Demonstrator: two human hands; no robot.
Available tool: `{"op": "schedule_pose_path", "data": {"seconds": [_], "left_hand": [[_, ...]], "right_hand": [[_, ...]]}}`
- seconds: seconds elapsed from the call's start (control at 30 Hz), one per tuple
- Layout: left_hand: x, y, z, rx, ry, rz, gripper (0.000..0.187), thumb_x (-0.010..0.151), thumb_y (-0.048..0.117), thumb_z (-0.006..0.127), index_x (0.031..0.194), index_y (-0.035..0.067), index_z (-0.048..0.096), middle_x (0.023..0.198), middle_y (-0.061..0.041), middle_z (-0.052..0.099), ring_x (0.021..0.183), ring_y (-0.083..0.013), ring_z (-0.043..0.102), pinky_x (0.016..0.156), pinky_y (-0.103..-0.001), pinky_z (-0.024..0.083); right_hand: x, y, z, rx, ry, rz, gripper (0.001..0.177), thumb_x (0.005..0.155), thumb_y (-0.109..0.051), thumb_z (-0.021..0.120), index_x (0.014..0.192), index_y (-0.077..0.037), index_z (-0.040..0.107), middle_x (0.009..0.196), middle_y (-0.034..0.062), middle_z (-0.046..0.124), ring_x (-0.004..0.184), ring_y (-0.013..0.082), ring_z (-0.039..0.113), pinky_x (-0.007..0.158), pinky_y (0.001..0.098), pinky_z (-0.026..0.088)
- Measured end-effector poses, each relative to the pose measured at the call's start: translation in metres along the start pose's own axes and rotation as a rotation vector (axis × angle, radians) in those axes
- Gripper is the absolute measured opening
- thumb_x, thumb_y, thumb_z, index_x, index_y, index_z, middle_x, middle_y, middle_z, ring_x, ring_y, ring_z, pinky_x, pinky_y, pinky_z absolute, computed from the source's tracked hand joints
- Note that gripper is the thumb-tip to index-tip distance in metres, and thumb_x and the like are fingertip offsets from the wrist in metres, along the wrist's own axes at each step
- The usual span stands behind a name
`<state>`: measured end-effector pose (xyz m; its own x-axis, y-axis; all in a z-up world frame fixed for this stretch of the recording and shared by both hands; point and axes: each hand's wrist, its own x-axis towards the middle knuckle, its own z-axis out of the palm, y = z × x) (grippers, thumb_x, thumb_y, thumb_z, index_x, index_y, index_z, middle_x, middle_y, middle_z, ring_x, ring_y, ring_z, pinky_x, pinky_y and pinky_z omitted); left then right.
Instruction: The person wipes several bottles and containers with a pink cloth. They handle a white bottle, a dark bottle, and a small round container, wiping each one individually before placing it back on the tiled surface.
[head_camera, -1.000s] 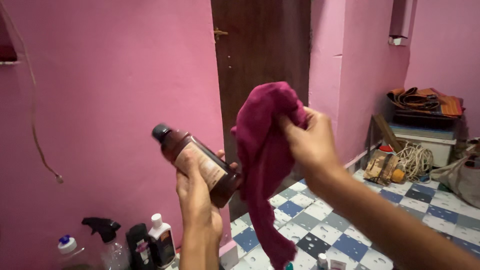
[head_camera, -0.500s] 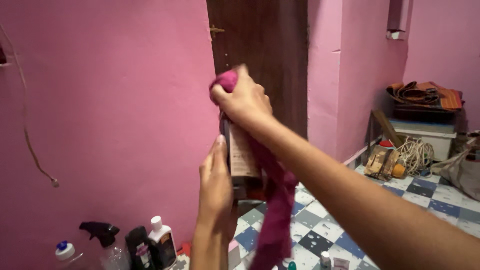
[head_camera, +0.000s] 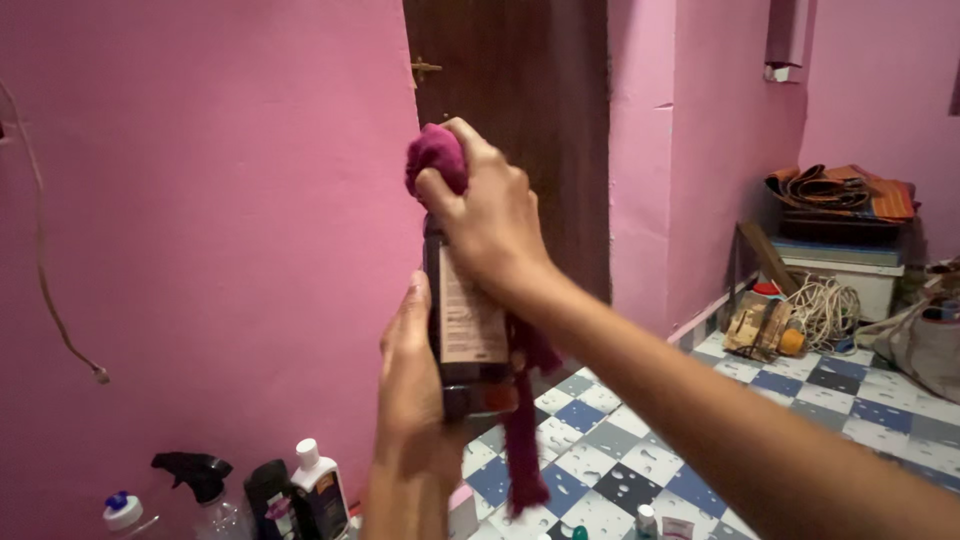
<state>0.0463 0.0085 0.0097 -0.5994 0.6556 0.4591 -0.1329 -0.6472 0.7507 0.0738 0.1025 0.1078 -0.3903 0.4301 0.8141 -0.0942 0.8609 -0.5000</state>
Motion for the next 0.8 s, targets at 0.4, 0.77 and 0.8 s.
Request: {"op": "schedule_pose_path", "data": {"seconds": [0.4,0.77,0.8], "left_hand": [[0.006,-0.038,-0.05,-0.504,-0.031,0.017,0.053,0.098,0.057,0.04,0.129,0.016,0.054,0.12,-0.009,0.064,0.107,-0.0258,0.064,0.089,-0.043,0.055],[0.008,-0.011,-0.008,-0.479,0.162,0.015,0.053,0.101,0.047,0.038,0.138,0.015,0.056,0.125,-0.004,0.067,0.11,-0.0187,0.065,0.096,-0.038,0.055],[0.01,-0.015,-0.02,-0.604,-0.066,0.092,0.051,0.106,0.047,0.038,0.14,0.013,0.054,0.128,-0.006,0.064,0.113,-0.0205,0.064,0.099,-0.039,0.054]], "right_hand": [[-0.143,0.003,0.016,-0.275,-0.096,-0.502,0.058,0.101,-0.039,0.053,0.154,-0.015,0.047,0.157,0.0257,0.039,0.149,0.0508,0.025,0.118,0.0635,0.014],[-0.043,0.0,0.021,-0.065,-0.195,-0.168,0.051,0.099,-0.044,0.049,0.145,-0.021,0.055,0.153,0.0217,0.047,0.137,0.0423,0.048,0.109,0.0489,0.045],[-0.068,0.0,0.017,-0.035,-0.222,-0.226,0.046,0.1,-0.041,0.052,0.142,-0.022,0.058,0.156,0.0193,0.046,0.14,0.0404,0.047,0.111,0.0491,0.044]]}}
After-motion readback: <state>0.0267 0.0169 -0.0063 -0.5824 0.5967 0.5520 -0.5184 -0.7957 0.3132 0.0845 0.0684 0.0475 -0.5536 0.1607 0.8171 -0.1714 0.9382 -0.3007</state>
